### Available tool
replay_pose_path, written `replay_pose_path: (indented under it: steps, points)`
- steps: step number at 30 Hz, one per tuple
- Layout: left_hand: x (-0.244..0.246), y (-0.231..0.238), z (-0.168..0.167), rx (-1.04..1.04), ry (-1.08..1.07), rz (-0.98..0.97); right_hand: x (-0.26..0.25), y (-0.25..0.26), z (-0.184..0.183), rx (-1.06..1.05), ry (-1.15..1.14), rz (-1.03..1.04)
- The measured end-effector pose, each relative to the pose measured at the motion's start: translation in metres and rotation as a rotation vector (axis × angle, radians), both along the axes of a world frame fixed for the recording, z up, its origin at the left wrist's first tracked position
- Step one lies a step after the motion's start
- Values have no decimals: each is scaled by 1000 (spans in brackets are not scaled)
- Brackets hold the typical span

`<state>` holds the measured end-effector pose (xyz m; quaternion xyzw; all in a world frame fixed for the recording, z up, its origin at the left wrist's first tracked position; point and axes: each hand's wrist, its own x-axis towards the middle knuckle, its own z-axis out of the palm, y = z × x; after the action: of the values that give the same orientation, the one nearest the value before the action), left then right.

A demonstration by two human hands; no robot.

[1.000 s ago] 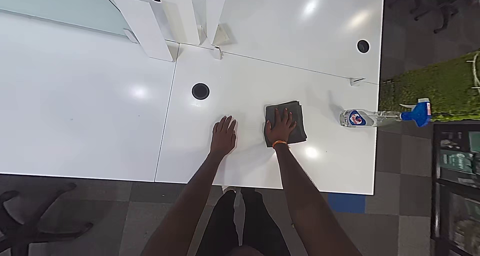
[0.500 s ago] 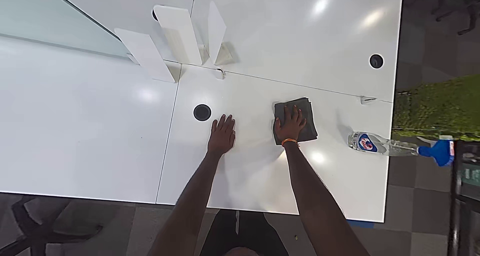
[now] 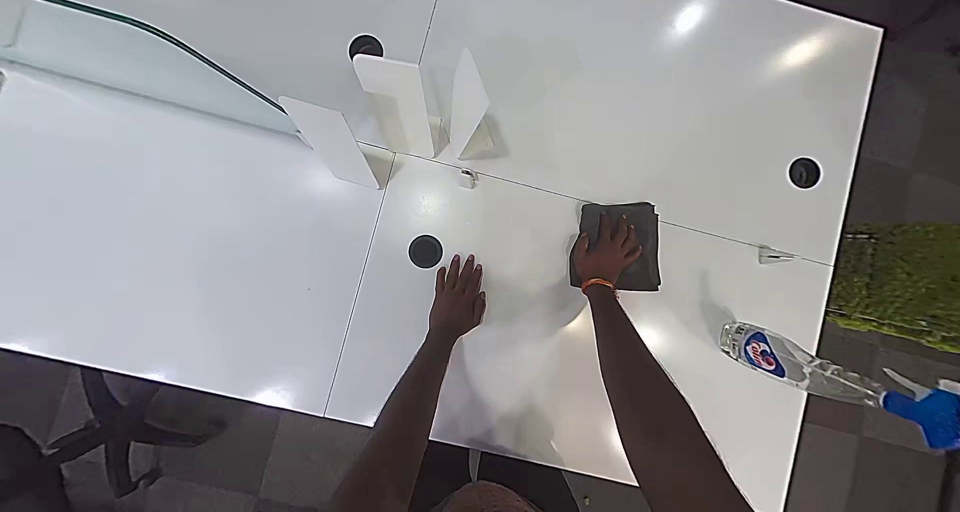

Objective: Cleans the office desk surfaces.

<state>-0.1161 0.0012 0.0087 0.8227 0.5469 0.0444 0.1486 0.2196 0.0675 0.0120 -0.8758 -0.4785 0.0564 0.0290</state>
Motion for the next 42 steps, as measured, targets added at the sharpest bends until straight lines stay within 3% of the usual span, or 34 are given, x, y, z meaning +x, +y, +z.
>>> replay_pose_path:
  steps: [5, 18, 25, 29, 32, 36, 39, 42]
  points:
    - [1, 1, 1, -3, 5, 9, -60, 35, 4, -39, 35, -150]
    - [-1, 1, 1, -10, -10, 8, -202, 98, 7, -27, 151, 392]
    - [-1, 3, 1, 3, -16, 10, -172, 98, 21, -76, 174, 618]
    - [-2, 2, 1, -8, -26, 14, -137, 78, 16, -110, 194, 878]
    - [-2, 4, 3, -5, -49, 24, -115, 43, 19, -119, 232, 945]
    - [-2, 3, 2, -18, -54, 40, -100, -38, 12, -147, 183, 834]
    - [-2, 3, 3, -24, -69, 47, -122, -90, 16, -196, 93, 693]
    - [-2, 3, 3, -30, -77, 40, -156, -96, 18, -229, 47, 561]
